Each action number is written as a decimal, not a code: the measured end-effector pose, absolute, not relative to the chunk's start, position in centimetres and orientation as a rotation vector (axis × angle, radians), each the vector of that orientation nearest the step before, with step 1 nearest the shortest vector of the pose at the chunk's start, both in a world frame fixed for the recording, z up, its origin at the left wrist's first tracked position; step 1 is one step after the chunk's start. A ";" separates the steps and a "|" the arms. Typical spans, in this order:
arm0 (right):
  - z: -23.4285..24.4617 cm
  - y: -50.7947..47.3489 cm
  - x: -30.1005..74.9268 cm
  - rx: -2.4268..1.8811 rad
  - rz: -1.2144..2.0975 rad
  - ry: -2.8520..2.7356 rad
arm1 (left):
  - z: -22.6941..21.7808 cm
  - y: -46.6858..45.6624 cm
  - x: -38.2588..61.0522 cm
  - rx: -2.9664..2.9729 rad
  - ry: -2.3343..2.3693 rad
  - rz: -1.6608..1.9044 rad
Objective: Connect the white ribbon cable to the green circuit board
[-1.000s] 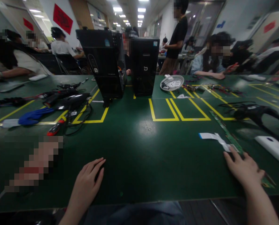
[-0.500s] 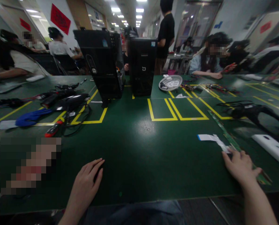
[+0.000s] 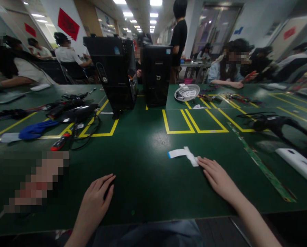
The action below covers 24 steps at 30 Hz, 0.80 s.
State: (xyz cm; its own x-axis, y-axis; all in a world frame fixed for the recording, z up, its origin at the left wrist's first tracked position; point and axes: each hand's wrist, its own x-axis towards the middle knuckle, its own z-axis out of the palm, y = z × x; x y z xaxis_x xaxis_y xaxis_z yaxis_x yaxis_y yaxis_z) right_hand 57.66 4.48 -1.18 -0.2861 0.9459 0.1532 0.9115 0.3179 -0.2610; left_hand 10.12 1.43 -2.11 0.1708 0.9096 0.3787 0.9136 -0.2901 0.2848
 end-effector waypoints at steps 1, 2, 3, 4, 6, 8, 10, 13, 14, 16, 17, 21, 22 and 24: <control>-0.7 4.8 55.7 -1.593 0.250 -2.368 | -2.1 1.4 10.1 -2.398 -1.868 -0.765; -0.2 5.1 53.7 -1.501 0.329 -2.427 | -2.1 1.4 10.1 -2.397 -1.868 -0.765; 0.2 5.3 51.9 -1.398 0.410 -2.481 | -2.1 1.4 10.1 -2.393 -1.869 -0.768; 0.6 5.6 50.2 -1.296 0.487 -2.527 | -2.1 1.4 10.1 -2.391 -1.868 -0.770; 1.1 6.2 47.5 -1.107 0.623 -2.586 | -2.2 1.5 10.1 -2.390 -1.859 -0.774; 1.2 7.0 45.5 -0.945 0.723 -2.601 | -2.4 1.5 10.1 -2.390 -1.848 -0.776; 1.1 7.9 44.1 -0.817 0.782 -2.590 | -2.5 1.5 10.0 -2.389 -1.839 -0.780; 0.9 9.4 42.6 -0.704 0.813 -2.579 | -2.6 1.5 10.1 -2.387 -1.829 -0.783; 0.8 9.7 42.2 -0.683 0.816 -2.579 | -2.6 1.5 10.1 -2.387 -1.831 -0.782; 0.9 10.2 41.4 -0.654 0.821 -2.581 | -2.5 1.5 10.1 -2.387 -1.846 -0.777; 1.0 10.3 41.1 -0.640 0.821 -2.579 | -2.5 1.5 10.1 -2.387 -1.854 -0.777; 1.4 10.3 41.1 -0.644 0.831 -2.521 | -2.3 1.5 10.2 -2.380 -1.882 -0.767; 1.4 10.4 41.7 -0.684 0.816 -2.485 | -2.3 1.5 10.1 -2.381 -1.886 -0.759; 1.5 10.9 43.9 -0.857 0.707 -2.396 | -2.4 1.5 10.1 -2.385 -1.888 -0.743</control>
